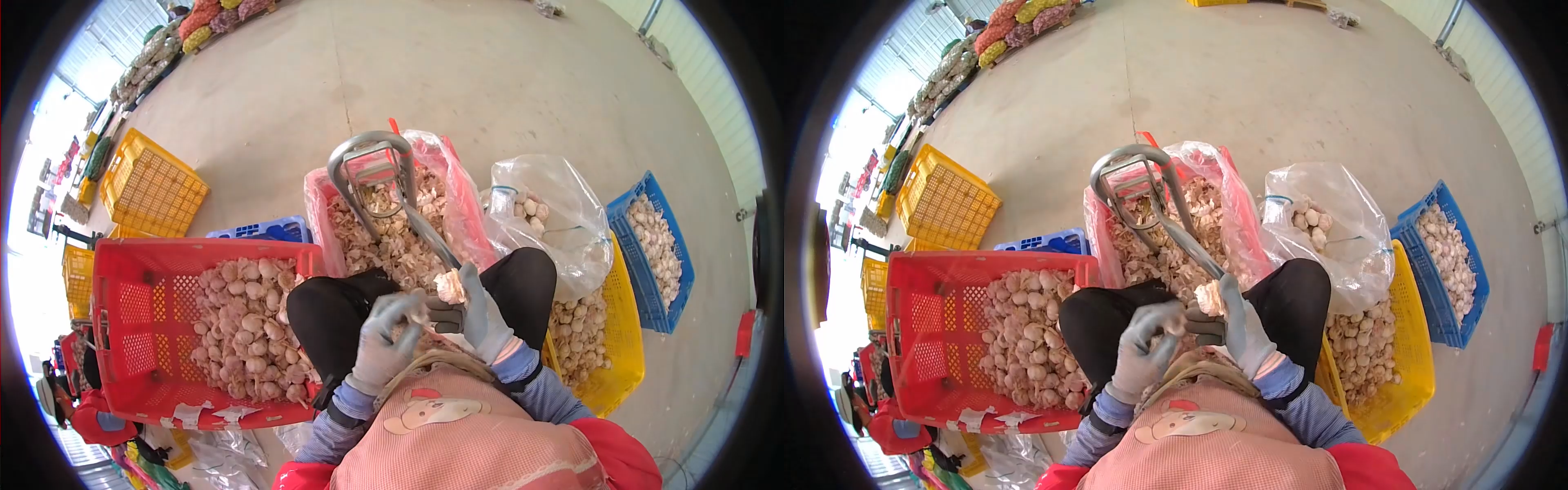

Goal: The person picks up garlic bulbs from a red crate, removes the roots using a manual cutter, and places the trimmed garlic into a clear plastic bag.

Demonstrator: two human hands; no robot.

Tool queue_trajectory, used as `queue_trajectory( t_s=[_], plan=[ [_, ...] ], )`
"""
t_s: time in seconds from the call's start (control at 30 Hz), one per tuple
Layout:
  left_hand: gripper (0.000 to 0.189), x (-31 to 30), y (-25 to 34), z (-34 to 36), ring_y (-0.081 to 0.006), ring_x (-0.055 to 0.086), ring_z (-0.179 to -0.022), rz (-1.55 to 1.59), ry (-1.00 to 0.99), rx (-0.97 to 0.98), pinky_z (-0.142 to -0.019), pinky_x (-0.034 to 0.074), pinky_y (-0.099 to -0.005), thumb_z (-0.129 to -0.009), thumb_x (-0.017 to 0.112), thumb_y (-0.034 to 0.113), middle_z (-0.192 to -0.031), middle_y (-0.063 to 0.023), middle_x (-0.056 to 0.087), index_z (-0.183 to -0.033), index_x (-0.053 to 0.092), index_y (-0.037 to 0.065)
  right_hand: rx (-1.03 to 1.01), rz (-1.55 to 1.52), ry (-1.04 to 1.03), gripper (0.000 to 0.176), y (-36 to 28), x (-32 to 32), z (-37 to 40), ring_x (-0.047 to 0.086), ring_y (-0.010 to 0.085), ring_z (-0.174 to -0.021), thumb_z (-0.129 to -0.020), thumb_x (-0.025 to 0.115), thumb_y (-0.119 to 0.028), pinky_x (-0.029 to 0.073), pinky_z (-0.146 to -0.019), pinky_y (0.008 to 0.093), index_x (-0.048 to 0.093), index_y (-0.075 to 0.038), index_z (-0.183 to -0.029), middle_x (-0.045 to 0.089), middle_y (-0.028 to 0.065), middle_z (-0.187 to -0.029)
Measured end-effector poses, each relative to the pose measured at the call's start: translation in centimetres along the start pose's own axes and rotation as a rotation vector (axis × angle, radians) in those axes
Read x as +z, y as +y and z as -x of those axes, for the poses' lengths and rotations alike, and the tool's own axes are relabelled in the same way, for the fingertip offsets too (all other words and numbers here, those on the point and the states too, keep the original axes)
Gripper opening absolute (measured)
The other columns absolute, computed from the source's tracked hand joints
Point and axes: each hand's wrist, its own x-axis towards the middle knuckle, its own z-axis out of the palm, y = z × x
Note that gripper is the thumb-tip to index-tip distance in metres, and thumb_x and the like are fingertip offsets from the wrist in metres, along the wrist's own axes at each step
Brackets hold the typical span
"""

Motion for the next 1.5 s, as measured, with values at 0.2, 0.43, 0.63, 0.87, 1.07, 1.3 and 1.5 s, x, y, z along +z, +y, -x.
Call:
queue_trajectory(
  t_s=[0.2,0.43,0.63,0.87,1.07,1.3,1.5],
  plan=[
    [0.062,1.3,-2.2,0.3,-0.0131,0.051,-0.121,0.505,-0.09,-0.352,-0.101,0.043,-0.0277,-0.094,0.064,0.008,-0.138,-0.0092,0.053,-0.149,0.036,0.0,-0.433,0.505,0.034,0.066,4.8,-0.8,-3.4,0.07,0.0291,-0.082,-0.099,0.044,-0.057,0.053,-0.07,0.0367,0.062,0.004,-0.118,0.071,0.0159,-0.099],
    [0.062,1.6,-3.4,1.0,-0.0124,0.058,-0.111,0.441,0.009,-0.367,-0.094,0.05,-0.0269,-0.092,0.068,0.012,-0.129,-0.0067,0.059,-0.146,0.04,-0.001,-0.066,0.3,-0.192,0.034,0.8,-0.4,-1.0,0.058,0.01,-0.049,-0.098,0.06,-0.024,0.046,-0.049,0.023,0.063,-0.002,-0.124,0.064,0.0049,-0.063],
    [0.057,1.4,-3.1,0.5,-0.013,0.061,-0.108,0.656,0.05,-0.573,-0.093,0.051,-0.028,-0.089,0.068,0.004,-0.125,-0.0093,0.062,-0.141,0.045,-0.003,-0.106,0.33,-0.426,0.03,-0.4,1.5,-0.3,0.058,0.008,-0.051,-0.095,0.065,-0.017,0.046,-0.051,0.0217,0.065,0.002,-0.118,0.065,0.0034,-0.068],
    [0.054,0.4,-4.1,-0.2,-0.014,0.065,-0.099,0.839,0.158,-0.71,-0.083,0.057,-0.0318,-0.092,0.067,0.01,-0.116,-0.0055,0.064,-0.142,0.046,0.003,-0.606,0.252,-0.336,0.032,-3.3,1.4,0.8,0.07,0.0218,-0.08,-0.098,0.051,-0.01,0.054,-0.079,0.0327,0.06,0.009,-0.123,0.07,0.0124,-0.095],
    [0.063,-1.0,-3.1,-3.2,-0.01,0.062,-0.096,0.774,0.159,-0.55,-0.086,0.054,-0.0264,-0.086,0.074,0.009,-0.117,-0.0034,0.063,-0.142,0.046,0.003,-0.683,0.994,-0.19,0.051,-4.6,-2.8,-7.2,0.069,0.0202,-0.085,-0.103,0.048,-0.04,0.054,-0.077,0.0311,0.055,0.003,-0.13,0.071,0.0135,-0.093],
    [0.063,-1.6,-4.2,-6.8,-0.0078,0.061,-0.093,0.664,0.157,-0.424,-0.081,0.054,-0.0261,-0.084,0.08,0.015,-0.112,-0.0029,0.065,-0.138,0.05,0.0,-0.137,0.302,-0.456,0.064,-10.1,1.6,2.1,0.07,0.0195,-0.076,-0.101,0.05,-0.046,0.054,-0.071,0.0297,0.047,0.007,-0.137,0.066,0.0078,-0.077],
    [0.044,-2.3,-4.7,-9.5,-0.0114,0.065,-0.083,0.819,0.188,-0.669,-0.072,0.054,-0.0269,-0.087,0.076,0.014,-0.104,-0.004,0.068,-0.126,0.058,0.003,-0.44,0.96,-0.091,0.047,-2.5,-2.0,-7.6,0.069,0.0256,-0.077,-0.098,0.058,-0.034,0.053,-0.068,0.035,0.056,0.001,-0.13,0.069,0.0126,-0.091]
  ],
)
